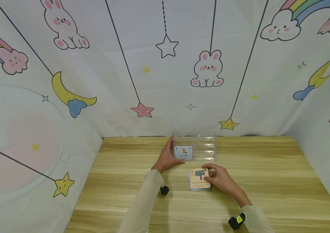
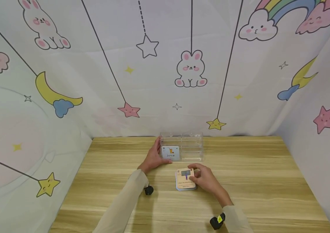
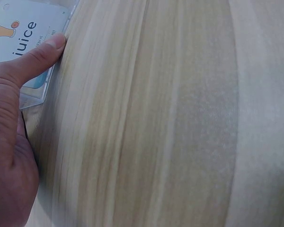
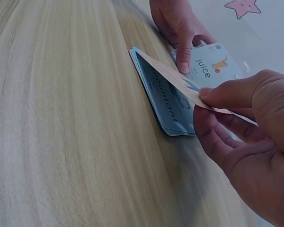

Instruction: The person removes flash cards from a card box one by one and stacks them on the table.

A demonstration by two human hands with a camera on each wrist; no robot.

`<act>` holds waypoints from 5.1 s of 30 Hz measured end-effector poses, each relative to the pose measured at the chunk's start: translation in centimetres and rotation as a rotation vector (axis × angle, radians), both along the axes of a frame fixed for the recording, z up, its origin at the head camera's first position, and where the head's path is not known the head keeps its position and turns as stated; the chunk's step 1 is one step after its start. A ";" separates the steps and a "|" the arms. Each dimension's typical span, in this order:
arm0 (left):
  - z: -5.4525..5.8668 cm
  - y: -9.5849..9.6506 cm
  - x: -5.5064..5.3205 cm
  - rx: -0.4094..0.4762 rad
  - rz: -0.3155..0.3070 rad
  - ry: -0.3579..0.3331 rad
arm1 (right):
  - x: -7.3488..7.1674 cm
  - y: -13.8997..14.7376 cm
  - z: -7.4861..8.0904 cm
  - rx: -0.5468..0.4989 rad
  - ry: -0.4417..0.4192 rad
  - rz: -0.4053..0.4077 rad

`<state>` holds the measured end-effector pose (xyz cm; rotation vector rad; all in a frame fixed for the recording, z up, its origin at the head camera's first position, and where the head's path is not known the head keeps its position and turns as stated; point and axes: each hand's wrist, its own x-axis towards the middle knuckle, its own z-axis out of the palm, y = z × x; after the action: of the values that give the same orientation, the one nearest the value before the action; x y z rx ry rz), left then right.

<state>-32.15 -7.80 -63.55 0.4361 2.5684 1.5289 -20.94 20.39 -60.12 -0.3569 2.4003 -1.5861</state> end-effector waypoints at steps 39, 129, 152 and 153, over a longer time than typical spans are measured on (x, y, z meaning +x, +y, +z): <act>0.4 0.1 0.1 0.004 0.004 -0.012 | 0.1 -0.9 -1.3 0.274 0.207 0.006; 0.1 0.2 0.3 0.068 -0.028 0.009 | -6.3 -5.7 1.9 0.132 0.382 0.029; 0.4 -0.6 0.4 0.075 -0.004 -0.019 | -4.7 -4.4 4.0 0.004 0.361 -0.049; 0.4 -0.1 0.3 0.068 -0.014 -0.027 | -4.2 -3.8 4.0 -0.002 0.346 -0.058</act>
<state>-31.81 -7.90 -63.18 0.4364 2.4947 1.6095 -25.14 16.58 -56.11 -0.6129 2.6828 -1.6683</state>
